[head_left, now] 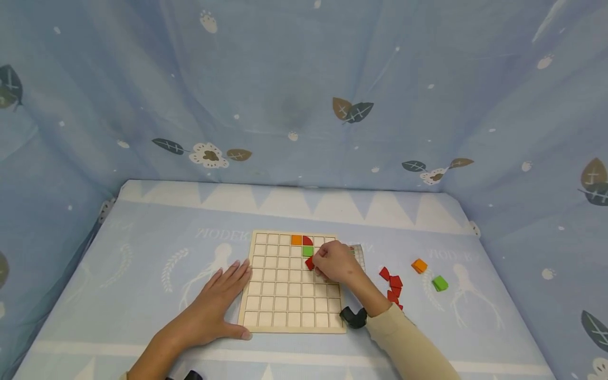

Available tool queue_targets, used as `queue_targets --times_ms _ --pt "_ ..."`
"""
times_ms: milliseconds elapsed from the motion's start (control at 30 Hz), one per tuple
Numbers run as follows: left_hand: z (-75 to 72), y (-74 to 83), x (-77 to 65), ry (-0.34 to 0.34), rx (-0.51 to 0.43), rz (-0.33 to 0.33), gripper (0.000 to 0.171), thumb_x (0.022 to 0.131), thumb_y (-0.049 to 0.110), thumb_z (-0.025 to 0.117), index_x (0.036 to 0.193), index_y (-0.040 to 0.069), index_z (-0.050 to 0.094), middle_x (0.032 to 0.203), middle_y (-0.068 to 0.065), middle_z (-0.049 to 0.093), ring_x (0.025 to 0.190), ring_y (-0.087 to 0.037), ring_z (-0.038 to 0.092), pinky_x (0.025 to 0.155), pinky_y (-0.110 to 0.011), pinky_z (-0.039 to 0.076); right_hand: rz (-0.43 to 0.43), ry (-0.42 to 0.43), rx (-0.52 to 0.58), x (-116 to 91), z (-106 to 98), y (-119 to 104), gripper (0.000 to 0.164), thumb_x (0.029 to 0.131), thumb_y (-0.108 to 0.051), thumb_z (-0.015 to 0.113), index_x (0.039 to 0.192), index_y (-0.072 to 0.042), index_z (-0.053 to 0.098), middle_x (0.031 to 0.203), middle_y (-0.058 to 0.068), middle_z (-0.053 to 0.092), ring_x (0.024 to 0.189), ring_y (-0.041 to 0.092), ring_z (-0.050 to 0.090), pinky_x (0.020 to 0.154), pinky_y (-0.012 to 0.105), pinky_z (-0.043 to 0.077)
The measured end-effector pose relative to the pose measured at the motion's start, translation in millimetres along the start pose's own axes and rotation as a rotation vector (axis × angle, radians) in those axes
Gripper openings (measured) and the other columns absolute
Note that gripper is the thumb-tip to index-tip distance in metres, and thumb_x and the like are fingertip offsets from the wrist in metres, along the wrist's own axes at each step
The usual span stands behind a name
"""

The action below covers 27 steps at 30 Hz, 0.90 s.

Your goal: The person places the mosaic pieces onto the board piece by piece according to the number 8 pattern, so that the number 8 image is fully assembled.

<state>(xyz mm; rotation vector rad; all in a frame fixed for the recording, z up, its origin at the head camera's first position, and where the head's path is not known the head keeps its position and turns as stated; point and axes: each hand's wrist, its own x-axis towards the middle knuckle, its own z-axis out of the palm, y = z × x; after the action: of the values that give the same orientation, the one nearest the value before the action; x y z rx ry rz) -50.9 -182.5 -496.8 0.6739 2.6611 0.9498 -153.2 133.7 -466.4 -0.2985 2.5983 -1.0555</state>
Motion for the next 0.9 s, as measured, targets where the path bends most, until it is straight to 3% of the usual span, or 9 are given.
queue_targets --times_ms 167,267,500,700,900 --pt "-0.7 0.3 -0.1 -0.003 0.004 -0.006 0.13 0.07 0.063 0.088 0.167 0.007 0.022 0.175 -0.006 0.012 0.16 -0.033 0.006 0.128 -0.05 -0.002 -0.034 0.004 -0.124 0.9 1.3 0.6 0.036 0.097 -0.01 0.06 0.062 -0.014 0.057 0.049 -0.007 0.048 0.045 0.012 0.04 0.05 0.027 0.033" --pt "-1.3 0.7 -0.1 -0.005 0.002 -0.006 0.129 0.07 0.062 0.088 0.167 0.007 0.022 0.175 -0.006 0.012 0.16 -0.033 0.006 0.128 -0.05 -0.003 -0.046 0.002 -0.156 -0.5 1.0 -0.8 0.037 0.099 -0.011 0.059 0.062 -0.014 0.055 0.051 -0.007 0.043 0.046 0.012 0.037 0.05 0.027 0.031" --pt "-0.9 1.7 0.6 -0.009 0.005 -0.016 0.129 0.071 0.061 0.089 0.167 0.008 0.022 0.175 -0.005 0.011 0.161 -0.032 0.006 0.128 -0.05 -0.002 -0.042 -0.028 -0.212 -9.2 1.6 -6.3 0.017 0.095 -0.012 0.068 0.079 -0.014 0.063 0.067 -0.004 0.058 0.056 0.014 0.051 0.053 0.03 0.041" --pt "-0.9 1.0 0.4 0.007 0.006 -0.015 0.129 0.07 0.058 0.091 0.167 0.007 0.024 0.175 -0.005 0.012 0.161 -0.032 0.006 0.128 -0.05 -0.001 -0.071 0.017 -0.278 -7.7 7.2 -10.0 0.021 0.096 -0.022 0.076 0.08 -0.017 0.064 0.068 -0.006 0.058 0.057 0.013 0.052 0.051 0.03 0.043" --pt "1.2 -0.3 1.3 0.011 0.012 -0.003 0.129 0.07 0.06 0.089 0.167 0.007 0.023 0.175 -0.006 0.012 0.16 -0.032 0.007 0.128 -0.049 -0.002 -0.07 0.035 -0.275 -6.4 9.8 -7.3 0.023 0.097 -0.023 0.076 0.078 -0.018 0.063 0.065 -0.006 0.057 0.055 0.013 0.051 0.049 0.029 0.041"
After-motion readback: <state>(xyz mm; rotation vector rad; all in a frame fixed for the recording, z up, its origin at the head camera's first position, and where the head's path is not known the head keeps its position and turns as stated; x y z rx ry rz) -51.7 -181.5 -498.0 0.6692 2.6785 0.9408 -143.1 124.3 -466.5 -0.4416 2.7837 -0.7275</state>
